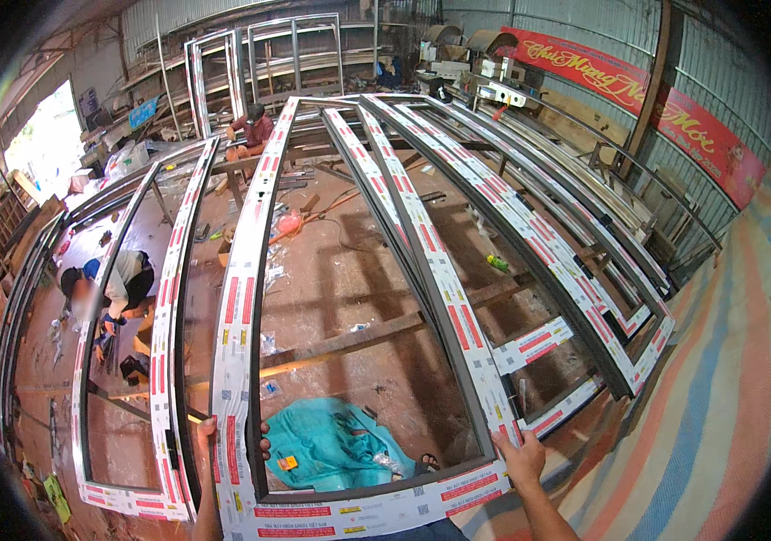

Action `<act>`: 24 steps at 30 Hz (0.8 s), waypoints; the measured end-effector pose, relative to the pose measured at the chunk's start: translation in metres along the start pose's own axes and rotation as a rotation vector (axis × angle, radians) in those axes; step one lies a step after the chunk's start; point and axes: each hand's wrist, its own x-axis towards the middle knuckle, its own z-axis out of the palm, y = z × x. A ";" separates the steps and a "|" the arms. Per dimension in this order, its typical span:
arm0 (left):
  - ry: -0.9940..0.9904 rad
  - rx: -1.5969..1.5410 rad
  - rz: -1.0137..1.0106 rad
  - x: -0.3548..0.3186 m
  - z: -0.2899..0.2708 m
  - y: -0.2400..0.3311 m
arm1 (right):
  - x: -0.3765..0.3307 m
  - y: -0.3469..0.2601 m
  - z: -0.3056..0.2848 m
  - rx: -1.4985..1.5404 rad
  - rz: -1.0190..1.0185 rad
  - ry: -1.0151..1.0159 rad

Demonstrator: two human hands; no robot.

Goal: The person assembles aluminum window frames on a workbench. They use a power drill to fasten screws into frame corners, insert rubber gaskets into frame channels, and align frame sections with a coworker. The frames are handled one at a time and positioned on the bench for assembly.

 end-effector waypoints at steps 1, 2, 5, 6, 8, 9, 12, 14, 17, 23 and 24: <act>-0.011 0.040 0.000 -0.002 -0.001 -0.001 | 0.000 0.004 -0.005 -0.003 -0.009 -0.015; -0.023 0.080 -0.001 -0.003 -0.002 -0.001 | 0.001 0.006 -0.010 -0.007 -0.018 -0.029; -0.033 0.173 -0.039 -0.012 0.026 0.024 | -0.009 -0.005 -0.020 0.022 -0.020 -0.060; 0.004 0.231 -0.043 -0.019 0.044 0.042 | -0.015 -0.012 -0.019 0.048 -0.017 -0.081; 0.024 0.344 -0.062 -0.031 0.059 0.082 | -0.028 -0.030 -0.022 0.170 0.006 -0.174; 0.053 0.345 -0.035 -0.036 0.086 0.086 | -0.039 -0.036 -0.022 0.230 0.022 -0.220; 0.039 0.352 0.035 -0.057 0.153 0.091 | -0.067 -0.046 -0.021 0.323 0.158 -0.270; -0.012 0.269 -0.005 -0.064 0.173 0.087 | -0.078 -0.025 -0.010 0.443 0.175 -0.291; 0.103 0.394 0.019 -0.071 0.187 0.080 | -0.090 -0.011 -0.005 0.501 0.206 -0.299; 0.184 0.504 0.125 -0.082 0.149 0.057 | -0.096 0.003 0.024 0.454 0.180 -0.277; 0.205 0.470 0.133 -0.083 0.144 0.053 | -0.096 0.010 0.029 0.451 0.191 -0.258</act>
